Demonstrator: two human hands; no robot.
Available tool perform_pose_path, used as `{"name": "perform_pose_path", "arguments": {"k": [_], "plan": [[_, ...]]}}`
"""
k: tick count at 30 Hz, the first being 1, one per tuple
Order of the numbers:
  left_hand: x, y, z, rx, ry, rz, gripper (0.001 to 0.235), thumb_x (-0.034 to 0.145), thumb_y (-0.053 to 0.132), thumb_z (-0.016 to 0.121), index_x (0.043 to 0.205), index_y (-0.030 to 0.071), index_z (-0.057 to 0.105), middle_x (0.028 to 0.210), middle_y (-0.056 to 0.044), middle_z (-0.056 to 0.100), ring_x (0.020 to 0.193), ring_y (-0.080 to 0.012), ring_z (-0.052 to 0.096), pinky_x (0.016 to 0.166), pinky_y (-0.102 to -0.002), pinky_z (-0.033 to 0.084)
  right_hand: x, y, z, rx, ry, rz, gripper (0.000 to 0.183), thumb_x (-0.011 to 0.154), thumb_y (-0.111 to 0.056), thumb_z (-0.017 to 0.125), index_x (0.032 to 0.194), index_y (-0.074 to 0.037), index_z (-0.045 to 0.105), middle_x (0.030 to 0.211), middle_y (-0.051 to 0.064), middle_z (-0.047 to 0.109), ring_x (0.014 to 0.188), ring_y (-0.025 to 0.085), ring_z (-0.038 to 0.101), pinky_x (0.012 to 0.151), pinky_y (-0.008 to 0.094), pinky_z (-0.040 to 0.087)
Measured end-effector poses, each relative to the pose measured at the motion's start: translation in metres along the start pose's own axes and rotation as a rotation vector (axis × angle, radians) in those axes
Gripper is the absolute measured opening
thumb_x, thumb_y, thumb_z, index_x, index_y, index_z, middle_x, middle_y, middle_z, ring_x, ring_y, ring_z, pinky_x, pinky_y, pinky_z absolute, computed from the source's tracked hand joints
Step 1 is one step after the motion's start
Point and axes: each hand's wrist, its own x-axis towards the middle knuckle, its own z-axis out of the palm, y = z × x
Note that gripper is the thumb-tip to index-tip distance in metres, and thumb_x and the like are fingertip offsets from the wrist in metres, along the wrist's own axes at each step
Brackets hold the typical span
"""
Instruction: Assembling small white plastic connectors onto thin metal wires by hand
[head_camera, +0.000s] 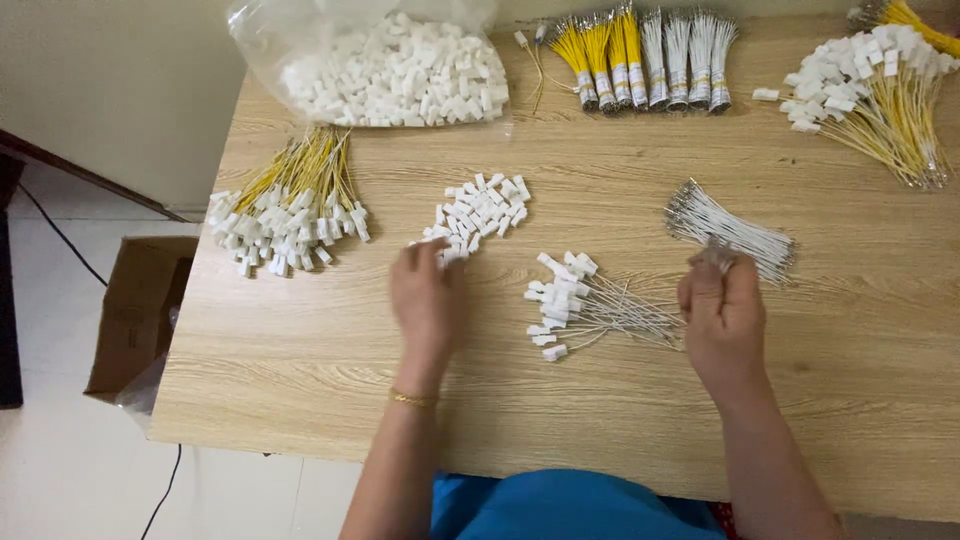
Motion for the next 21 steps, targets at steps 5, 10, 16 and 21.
{"name": "perform_pose_path", "arguments": {"k": [5, 10, 16, 21], "plan": [[-0.002, -0.049, -0.013, 0.179, -0.062, 0.008, 0.031, 0.075, 0.018, 0.075, 0.105, 0.013, 0.071, 0.099, -0.011, 0.061, 0.087, -0.033, 0.064, 0.075, -0.04, 0.052, 0.002, 0.019, 0.012, 0.04, -0.088, -0.07, 0.015, 0.105, -0.012, 0.049, 0.093, -0.006, 0.056, 0.062, 0.002, 0.046, 0.057, 0.009, 0.041, 0.056, 0.025, 0.037], [-0.009, -0.063, -0.017, 0.023, -0.203, -0.082, 0.023, 0.084, 0.015, 0.066, 0.106, 0.013, 0.072, 0.104, -0.012, 0.063, 0.093, -0.0351, 0.063, 0.078, -0.042, 0.053, -0.004, 0.006, 0.018, 0.071, -0.108, -0.055, 0.012, 0.101, -0.01, 0.057, 0.095, -0.002, 0.063, 0.064, 0.006, 0.052, 0.063, 0.011, 0.044, 0.061, 0.027, 0.042], [-0.011, -0.063, -0.026, -0.053, -0.302, -0.058, 0.032, 0.082, 0.011, 0.068, 0.113, 0.006, 0.068, 0.11, -0.019, 0.06, 0.102, -0.0412, 0.061, 0.085, -0.047, 0.052, -0.006, 0.019, 0.018, 0.105, -0.123, -0.026, 0.012, 0.1, -0.013, 0.058, 0.099, -0.002, 0.062, 0.066, 0.007, 0.052, 0.067, 0.013, 0.047, 0.066, 0.029, 0.044], [-0.013, -0.075, -0.009, 0.037, -0.32, -0.163, 0.029, 0.083, 0.015, 0.066, 0.111, 0.012, 0.071, 0.104, -0.01, 0.062, 0.096, -0.0326, 0.064, 0.081, -0.043, 0.055, -0.01, 0.014, 0.02, 0.134, -0.164, 0.019, 0.006, 0.096, -0.009, 0.061, 0.095, -0.003, 0.062, 0.063, 0.005, 0.055, 0.061, 0.011, 0.049, 0.061, 0.026, 0.045]]}}
